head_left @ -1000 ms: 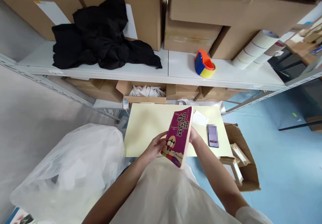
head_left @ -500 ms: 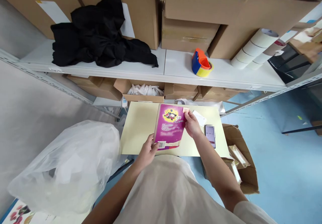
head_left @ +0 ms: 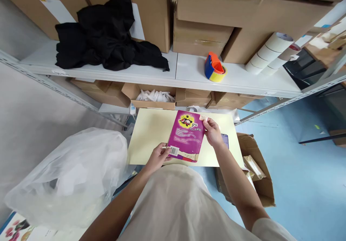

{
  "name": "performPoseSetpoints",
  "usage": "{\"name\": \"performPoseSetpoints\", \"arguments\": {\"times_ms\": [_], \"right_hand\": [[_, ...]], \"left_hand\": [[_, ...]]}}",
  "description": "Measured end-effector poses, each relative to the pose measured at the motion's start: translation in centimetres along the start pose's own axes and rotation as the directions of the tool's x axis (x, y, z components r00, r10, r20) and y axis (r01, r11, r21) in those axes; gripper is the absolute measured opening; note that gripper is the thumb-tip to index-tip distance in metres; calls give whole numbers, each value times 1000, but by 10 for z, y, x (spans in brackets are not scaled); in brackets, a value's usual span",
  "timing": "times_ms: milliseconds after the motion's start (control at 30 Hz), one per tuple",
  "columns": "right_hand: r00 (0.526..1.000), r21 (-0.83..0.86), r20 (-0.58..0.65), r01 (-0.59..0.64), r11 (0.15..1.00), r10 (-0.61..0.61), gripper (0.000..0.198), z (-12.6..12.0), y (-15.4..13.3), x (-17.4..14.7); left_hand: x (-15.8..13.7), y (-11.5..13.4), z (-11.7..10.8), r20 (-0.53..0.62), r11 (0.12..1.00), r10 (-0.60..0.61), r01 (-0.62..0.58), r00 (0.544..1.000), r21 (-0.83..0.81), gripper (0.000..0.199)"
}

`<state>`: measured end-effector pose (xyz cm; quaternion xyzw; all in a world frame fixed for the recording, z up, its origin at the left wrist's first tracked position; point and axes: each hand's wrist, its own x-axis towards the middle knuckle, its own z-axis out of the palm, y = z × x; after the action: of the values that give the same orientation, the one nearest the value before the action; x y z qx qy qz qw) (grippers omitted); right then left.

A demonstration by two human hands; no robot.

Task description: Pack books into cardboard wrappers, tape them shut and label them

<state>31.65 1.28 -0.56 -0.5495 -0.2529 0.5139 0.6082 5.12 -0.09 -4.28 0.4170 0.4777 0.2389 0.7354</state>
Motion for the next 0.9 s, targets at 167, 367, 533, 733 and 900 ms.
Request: {"name": "performPoseSetpoints", "arguments": {"times_ms": [167, 367, 533, 733, 900], "right_hand": [[1000, 17, 3, 3, 1000, -4, 32, -3, 3, 1], [1000, 12, 5, 2, 1000, -3, 31, -3, 5, -1], [1000, 55, 10, 18, 998, -19, 30, -2, 6, -1], [999, 102, 23, 31, 994, -34, 34, 3, 0, -5], [997, 93, 55, 54, 994, -60, 35, 22, -10, -7]], "left_hand": [[0, -3, -2, -40, 999, 26, -27, 999, -46, 65], [-1, -6, -3, -56, 996, 49, -53, 997, -69, 66], [2, -9, 0, -171, 992, 80, -95, 982, -78, 63], [7, -8, 4, -192, 969, 59, -102, 980, -225, 51], [8, -6, 8, 56, 875, -58, 78, 997, -479, 38]]}}
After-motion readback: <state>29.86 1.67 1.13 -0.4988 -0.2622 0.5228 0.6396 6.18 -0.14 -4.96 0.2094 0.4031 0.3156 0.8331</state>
